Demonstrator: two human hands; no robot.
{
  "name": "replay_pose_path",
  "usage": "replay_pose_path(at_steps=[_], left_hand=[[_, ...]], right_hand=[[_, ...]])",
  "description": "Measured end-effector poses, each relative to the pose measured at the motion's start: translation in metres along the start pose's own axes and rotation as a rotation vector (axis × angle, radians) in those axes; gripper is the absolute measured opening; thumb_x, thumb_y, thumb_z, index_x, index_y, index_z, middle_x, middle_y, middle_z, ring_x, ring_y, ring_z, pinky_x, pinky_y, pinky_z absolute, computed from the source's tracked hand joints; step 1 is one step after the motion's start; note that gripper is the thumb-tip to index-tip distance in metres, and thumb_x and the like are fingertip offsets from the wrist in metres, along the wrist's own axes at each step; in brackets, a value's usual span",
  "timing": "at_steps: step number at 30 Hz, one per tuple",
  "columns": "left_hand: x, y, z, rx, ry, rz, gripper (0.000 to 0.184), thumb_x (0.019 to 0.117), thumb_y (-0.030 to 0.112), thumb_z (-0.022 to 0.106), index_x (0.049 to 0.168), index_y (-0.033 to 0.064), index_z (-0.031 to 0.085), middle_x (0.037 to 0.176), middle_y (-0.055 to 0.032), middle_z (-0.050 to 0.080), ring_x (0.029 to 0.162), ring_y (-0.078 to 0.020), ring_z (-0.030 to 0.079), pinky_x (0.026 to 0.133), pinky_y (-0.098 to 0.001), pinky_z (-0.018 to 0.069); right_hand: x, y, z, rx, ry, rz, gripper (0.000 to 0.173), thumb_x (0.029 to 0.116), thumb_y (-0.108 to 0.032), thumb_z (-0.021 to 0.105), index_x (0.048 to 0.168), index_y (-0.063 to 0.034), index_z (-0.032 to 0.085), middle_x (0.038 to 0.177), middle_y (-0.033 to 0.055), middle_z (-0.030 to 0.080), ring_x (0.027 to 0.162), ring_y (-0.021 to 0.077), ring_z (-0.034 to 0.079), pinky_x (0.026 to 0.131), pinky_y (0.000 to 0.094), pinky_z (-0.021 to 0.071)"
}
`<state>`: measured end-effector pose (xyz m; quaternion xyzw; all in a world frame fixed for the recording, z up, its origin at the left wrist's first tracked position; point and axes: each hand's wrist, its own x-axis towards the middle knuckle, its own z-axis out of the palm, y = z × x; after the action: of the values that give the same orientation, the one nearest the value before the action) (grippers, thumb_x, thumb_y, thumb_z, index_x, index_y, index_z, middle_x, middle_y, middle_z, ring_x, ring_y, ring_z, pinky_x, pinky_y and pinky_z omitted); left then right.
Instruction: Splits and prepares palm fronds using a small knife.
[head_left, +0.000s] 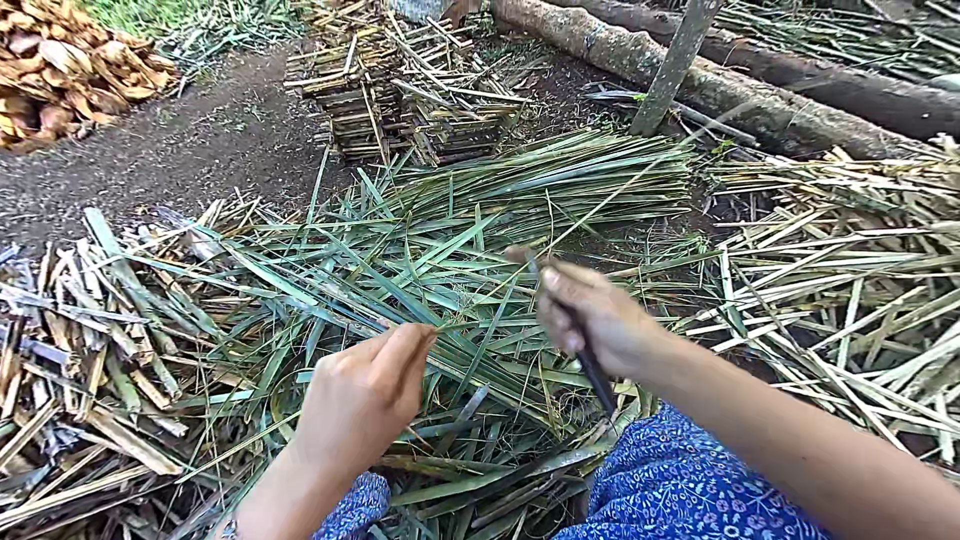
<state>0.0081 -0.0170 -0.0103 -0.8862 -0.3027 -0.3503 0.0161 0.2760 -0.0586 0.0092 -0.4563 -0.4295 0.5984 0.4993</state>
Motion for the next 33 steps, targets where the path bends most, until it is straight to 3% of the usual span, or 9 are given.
replay_pose_path(at_steps=[7,11,16,19,21,25,28,30,33], left_hand=[[-0.023,-0.057,-0.011,-0.043,-0.106,-0.067,0.034,0.1054,0.027,0.046,0.103,0.0065,0.073,0.073,-0.0062,0.068,0.058,-0.0140,0.062,0.052,-0.0316,0.0504],[-0.050,-0.109,-0.022,0.037,-0.147,-0.185,0.040,0.1074,0.031,0.043,0.107,0.0037,0.072,0.076,-0.0109,0.070,0.060,-0.0191,0.065,0.055,-0.0411,0.0526],[-0.091,-0.181,-0.039,0.132,-0.107,-0.599,0.044,0.1085,0.030,0.041,0.115,-0.0064,0.066,0.088,-0.0237,0.069,0.074,-0.0348,0.068,0.069,-0.0585,0.0532],[-0.107,-0.196,-0.052,0.132,-0.089,-0.965,0.048,0.1101,0.029,0.036,0.125,-0.0094,0.060,0.103,-0.0281,0.068,0.090,-0.0357,0.067,0.086,-0.0581,0.0504],[-0.112,-0.195,-0.054,0.133,-0.055,-0.983,0.047,0.1097,0.028,0.037,0.126,-0.0095,0.060,0.104,-0.0286,0.069,0.091,-0.0372,0.068,0.087,-0.0594,0.0500],[-0.084,-0.155,-0.036,0.055,-0.093,-0.680,0.042,0.1077,0.028,0.044,0.115,-0.0060,0.067,0.089,-0.0230,0.071,0.078,-0.0357,0.069,0.074,-0.0606,0.0524],[-0.056,-0.116,-0.018,-0.009,-0.152,-0.501,0.041,0.1059,0.030,0.044,0.111,-0.0013,0.070,0.082,-0.0134,0.071,0.066,-0.0230,0.066,0.063,-0.0481,0.0521],[-0.045,-0.099,-0.009,-0.055,-0.160,-0.409,0.039,0.1040,0.031,0.045,0.107,0.0018,0.071,0.077,-0.0074,0.070,0.061,-0.0137,0.062,0.059,-0.0377,0.0503],[-0.036,-0.086,-0.001,-0.105,-0.155,-0.287,0.037,0.1038,0.029,0.046,0.103,0.0030,0.073,0.074,-0.0045,0.070,0.059,-0.0066,0.061,0.057,-0.0266,0.0490]], right_hand=[[0.005,-0.015,-0.085,0.164,0.442,-0.216,0.041,0.1133,-0.033,0.027,0.138,-0.0189,0.056,0.057,-0.0076,0.042,0.040,-0.0006,0.039,0.039,0.0134,0.0375],[0.002,-0.017,-0.123,0.208,0.590,-0.259,0.040,0.1135,-0.033,0.025,0.135,-0.0196,0.056,0.057,-0.0095,0.041,0.041,-0.0001,0.039,0.040,0.0138,0.0366],[-0.008,-0.010,-0.168,0.260,0.774,-0.311,0.036,0.1129,-0.038,0.027,0.125,-0.0231,0.058,0.060,-0.0109,0.041,0.042,-0.0009,0.036,0.041,0.0138,0.0343],[-0.015,-0.006,-0.194,0.363,0.940,-0.343,0.030,0.1122,-0.039,0.029,0.117,-0.0266,0.056,0.061,-0.0127,0.041,0.044,-0.0016,0.037,0.045,0.0138,0.0350],[-0.016,0.002,-0.199,0.420,0.988,-0.319,0.027,0.1112,-0.041,0.032,0.111,-0.0272,0.056,0.061,-0.0132,0.042,0.045,-0.0020,0.038,0.045,0.0141,0.0366],[-0.009,0.023,-0.160,0.136,0.589,0.035,0.042,0.1113,-0.044,0.025,0.124,-0.0189,0.056,0.069,-0.0069,0.051,0.051,0.0037,0.050,0.049,0.0194,0.0470],[-0.004,0.021,-0.115,-0.041,0.157,0.116,0.043,0.1054,-0.033,0.035,0.143,-0.0157,0.045,0.077,-0.0043,0.056,0.061,0.0050,0.057,0.058,0.0194,0.0520],[-0.001,0.011,-0.089,-0.047,0.089,0.070,0.047,0.1037,-0.027,0.039,0.149,-0.0159,0.041,0.072,-0.0051,0.053,0.057,0.0043,0.054,0.056,0.0182,0.0501],[-0.002,-0.003,-0.067,0.072,0.115,0.000,0.045,0.1111,-0.031,0.028,0.153,-0.0179,0.040,0.070,-0.0035,0.052,0.055,0.0056,0.053,0.054,0.0185,0.0494]])
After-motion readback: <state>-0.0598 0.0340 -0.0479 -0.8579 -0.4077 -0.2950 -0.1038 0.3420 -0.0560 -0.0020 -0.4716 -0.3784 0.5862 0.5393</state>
